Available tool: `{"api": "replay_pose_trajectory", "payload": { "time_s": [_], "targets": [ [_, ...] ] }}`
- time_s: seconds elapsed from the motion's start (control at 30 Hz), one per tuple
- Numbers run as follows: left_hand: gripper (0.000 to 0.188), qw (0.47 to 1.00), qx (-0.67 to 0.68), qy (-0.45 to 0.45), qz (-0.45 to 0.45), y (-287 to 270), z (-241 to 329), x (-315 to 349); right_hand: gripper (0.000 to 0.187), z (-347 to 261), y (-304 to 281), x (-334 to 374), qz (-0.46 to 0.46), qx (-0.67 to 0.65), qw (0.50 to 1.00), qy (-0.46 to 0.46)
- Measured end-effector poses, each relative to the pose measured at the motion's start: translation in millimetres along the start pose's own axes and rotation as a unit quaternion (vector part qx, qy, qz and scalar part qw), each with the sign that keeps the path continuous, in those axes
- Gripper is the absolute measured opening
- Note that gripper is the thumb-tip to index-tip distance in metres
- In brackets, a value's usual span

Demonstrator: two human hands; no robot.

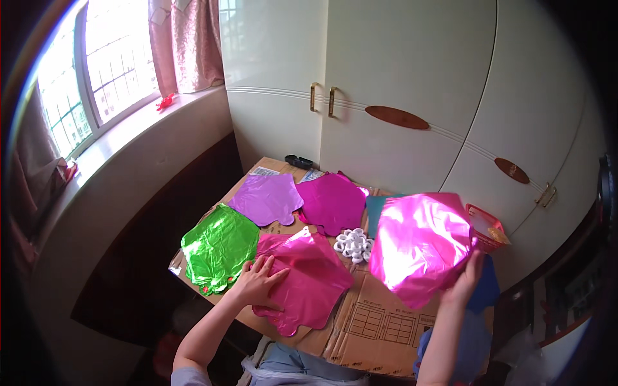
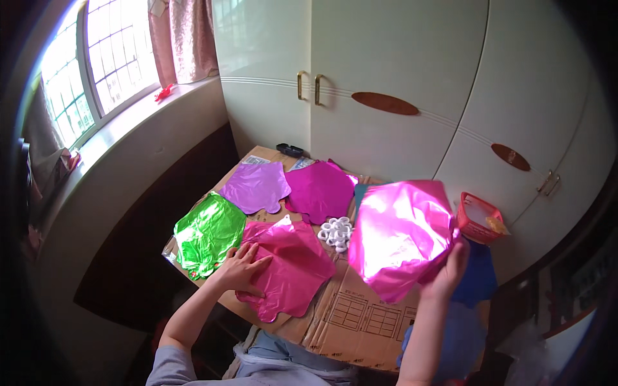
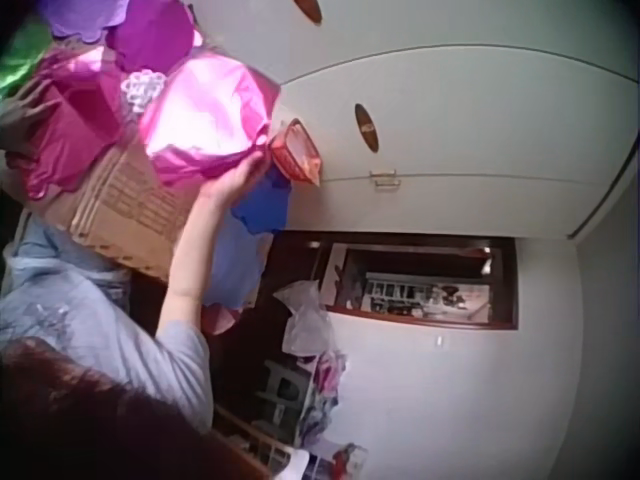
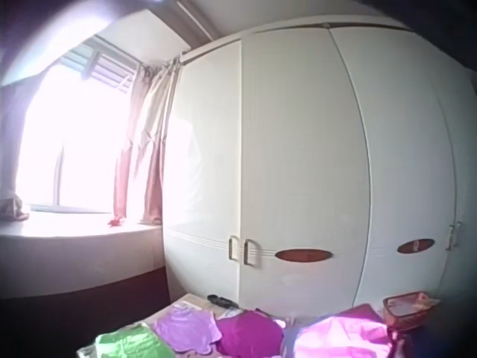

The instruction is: Folding colorful thin sheets over cardboard backings and inserting them into plastic packaging bags.

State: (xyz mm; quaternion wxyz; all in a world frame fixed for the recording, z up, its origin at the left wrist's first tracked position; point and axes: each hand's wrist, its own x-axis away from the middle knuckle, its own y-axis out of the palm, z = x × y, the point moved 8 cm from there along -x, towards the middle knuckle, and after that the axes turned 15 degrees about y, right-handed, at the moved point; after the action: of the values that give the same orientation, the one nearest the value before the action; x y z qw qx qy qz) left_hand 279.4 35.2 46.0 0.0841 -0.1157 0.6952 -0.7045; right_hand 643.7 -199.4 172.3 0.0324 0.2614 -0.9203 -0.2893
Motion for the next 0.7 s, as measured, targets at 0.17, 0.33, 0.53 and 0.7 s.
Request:
{"api": "replay_pose_trajectory", "payload": {
  "time_s": [0.17, 0.33, 0.53, 0.7],
  "targets": [
    [0.108, 1.0, 0.01, -0.009, -0.013, -5.8, -4.8, -3.6, 0.014, -36.2, 49.6, 92.1, -0.245, 0.395, 0.845, -0.264],
    [0.106, 0.999, 0.029, -0.008, -0.02, -11.6, -6.9, -11.1, 0.017, 36.4, 78.5, 161.1, -0.382, 0.581, 0.65, -0.306],
    [0.078, 0.995, 0.019, 0.064, 0.08, -42.7, 35.9, -26.8, 0.019, 103.5, 39.9, 199.1, -0.391, 0.653, 0.601, -0.244],
    [0.053, 0.936, 0.078, 0.32, 0.123, -63.0, 149.5, -70.4, 0.03, 119.5, 18.2, 203.7, -0.364, 0.684, 0.614, -0.152]
  ]
}}
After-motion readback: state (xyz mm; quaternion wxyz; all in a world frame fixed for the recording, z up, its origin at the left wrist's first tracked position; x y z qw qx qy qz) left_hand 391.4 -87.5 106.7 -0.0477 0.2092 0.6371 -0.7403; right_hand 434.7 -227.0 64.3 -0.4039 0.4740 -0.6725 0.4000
